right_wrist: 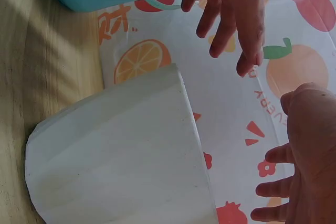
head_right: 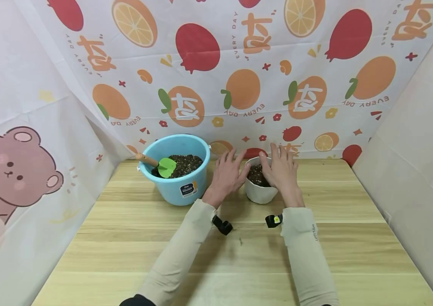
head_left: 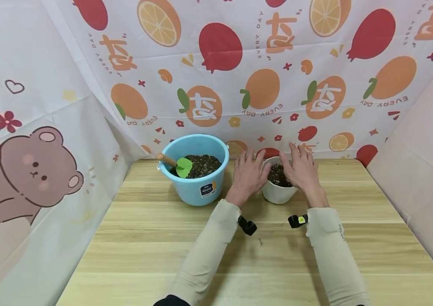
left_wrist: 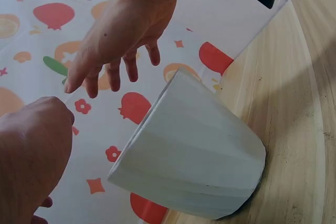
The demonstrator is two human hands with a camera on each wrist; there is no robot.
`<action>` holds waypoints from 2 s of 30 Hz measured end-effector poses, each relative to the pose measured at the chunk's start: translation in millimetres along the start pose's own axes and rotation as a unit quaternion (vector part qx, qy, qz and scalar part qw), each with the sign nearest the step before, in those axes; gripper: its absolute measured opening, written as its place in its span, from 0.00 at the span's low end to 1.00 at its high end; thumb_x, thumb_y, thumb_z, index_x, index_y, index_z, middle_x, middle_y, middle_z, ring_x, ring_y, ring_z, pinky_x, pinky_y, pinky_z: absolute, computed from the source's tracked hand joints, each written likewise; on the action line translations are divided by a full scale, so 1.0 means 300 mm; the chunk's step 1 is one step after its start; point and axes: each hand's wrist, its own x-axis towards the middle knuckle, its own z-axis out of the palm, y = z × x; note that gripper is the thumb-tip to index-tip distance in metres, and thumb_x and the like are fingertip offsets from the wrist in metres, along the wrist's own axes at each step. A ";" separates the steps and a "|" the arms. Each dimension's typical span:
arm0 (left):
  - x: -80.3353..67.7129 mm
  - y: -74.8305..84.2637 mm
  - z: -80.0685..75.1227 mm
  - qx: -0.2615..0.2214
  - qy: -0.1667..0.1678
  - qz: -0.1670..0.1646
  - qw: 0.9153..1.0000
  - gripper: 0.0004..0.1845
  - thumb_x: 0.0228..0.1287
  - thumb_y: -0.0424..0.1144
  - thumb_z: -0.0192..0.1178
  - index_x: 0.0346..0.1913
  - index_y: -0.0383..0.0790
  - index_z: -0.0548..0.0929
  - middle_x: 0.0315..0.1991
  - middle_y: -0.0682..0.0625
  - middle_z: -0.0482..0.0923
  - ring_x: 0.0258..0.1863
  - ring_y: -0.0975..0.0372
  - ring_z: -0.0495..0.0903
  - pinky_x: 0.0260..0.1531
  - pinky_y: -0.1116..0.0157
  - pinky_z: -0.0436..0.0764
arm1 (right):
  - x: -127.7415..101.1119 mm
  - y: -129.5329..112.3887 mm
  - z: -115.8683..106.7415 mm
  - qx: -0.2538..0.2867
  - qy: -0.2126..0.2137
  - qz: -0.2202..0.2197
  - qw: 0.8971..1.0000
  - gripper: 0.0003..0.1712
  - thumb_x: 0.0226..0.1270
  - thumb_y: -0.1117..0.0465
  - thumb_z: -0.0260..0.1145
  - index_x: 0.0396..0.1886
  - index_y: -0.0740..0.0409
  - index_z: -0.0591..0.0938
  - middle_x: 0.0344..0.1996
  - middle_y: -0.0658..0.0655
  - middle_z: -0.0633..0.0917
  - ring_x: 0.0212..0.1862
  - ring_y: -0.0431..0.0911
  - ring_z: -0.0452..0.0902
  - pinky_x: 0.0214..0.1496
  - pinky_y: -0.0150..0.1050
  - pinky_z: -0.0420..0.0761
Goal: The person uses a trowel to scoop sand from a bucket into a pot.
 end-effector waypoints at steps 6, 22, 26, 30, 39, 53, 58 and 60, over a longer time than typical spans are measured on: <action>-0.002 -0.003 -0.012 -0.003 0.021 0.010 1.000 0.28 0.80 0.58 0.39 0.76 0.52 0.64 0.73 0.42 0.68 0.73 0.44 0.67 0.69 0.43 0.70 | 0.001 0.001 -0.013 -0.002 -0.001 -0.002 1.000 0.43 0.80 0.33 0.36 0.82 0.55 0.52 0.79 0.73 0.54 0.78 0.74 0.47 0.71 0.78 0.49; -0.016 -0.016 -0.134 -0.016 0.069 0.037 0.997 0.27 0.80 0.58 0.41 0.67 0.46 0.73 0.62 0.44 0.81 0.60 0.48 0.80 0.59 0.50 0.80 | 0.000 0.034 -0.047 -0.015 -0.001 -0.030 0.999 0.46 0.78 0.31 0.35 0.81 0.59 0.56 0.77 0.75 0.58 0.75 0.76 0.55 0.70 0.75 0.58; -0.019 -0.037 -0.168 -0.022 0.076 0.038 0.996 0.27 0.80 0.58 0.41 0.67 0.44 0.74 0.60 0.44 0.81 0.58 0.49 0.82 0.55 0.51 0.82 | -0.004 0.053 -0.052 -0.023 -0.007 -0.032 0.999 0.45 0.78 0.32 0.35 0.81 0.57 0.56 0.77 0.74 0.59 0.73 0.75 0.58 0.70 0.73 0.60; -0.024 -0.063 -0.200 -0.028 0.079 0.040 0.996 0.27 0.80 0.57 0.42 0.66 0.43 0.75 0.59 0.43 0.81 0.55 0.49 0.83 0.53 0.52 0.83 | -0.011 0.076 -0.052 -0.033 -0.015 -0.028 0.999 0.43 0.79 0.33 0.36 0.81 0.57 0.56 0.77 0.73 0.59 0.71 0.75 0.60 0.68 0.73 0.62; -0.036 -0.131 -0.247 -0.030 0.114 0.046 0.992 0.25 0.79 0.56 0.45 0.61 0.41 0.78 0.55 0.44 0.84 0.52 0.50 0.85 0.50 0.53 0.84 | -0.024 0.103 -0.045 -0.026 -0.044 -0.035 0.998 0.43 0.79 0.33 0.36 0.81 0.57 0.56 0.77 0.73 0.60 0.74 0.73 0.59 0.68 0.74 0.62; -0.057 -0.252 -0.305 -0.021 0.108 0.036 0.993 0.26 0.79 0.56 0.46 0.59 0.38 0.79 0.52 0.40 0.85 0.46 0.48 0.86 0.47 0.51 0.84 | -0.043 0.151 -0.016 0.008 -0.102 -0.043 0.994 0.46 0.80 0.34 0.38 0.83 0.58 0.47 0.77 0.79 0.55 0.75 0.75 0.55 0.71 0.72 0.61; -0.065 -0.302 -0.334 -0.018 0.087 0.014 0.996 0.27 0.79 0.57 0.45 0.63 0.39 0.78 0.56 0.39 0.83 0.52 0.46 0.84 0.51 0.49 0.82 | -0.053 0.161 -0.002 0.025 -0.111 -0.048 0.992 0.51 0.77 0.31 0.44 0.83 0.59 0.46 0.76 0.78 0.56 0.75 0.73 0.57 0.71 0.70 0.63; -0.067 -0.321 -0.347 -0.016 0.082 0.012 0.996 0.28 0.79 0.57 0.45 0.64 0.39 0.77 0.57 0.39 0.82 0.53 0.45 0.84 0.52 0.48 0.82 | -0.056 0.164 0.004 0.036 -0.119 -0.046 0.991 0.53 0.75 0.29 0.47 0.83 0.59 0.46 0.76 0.78 0.57 0.75 0.73 0.58 0.71 0.70 0.63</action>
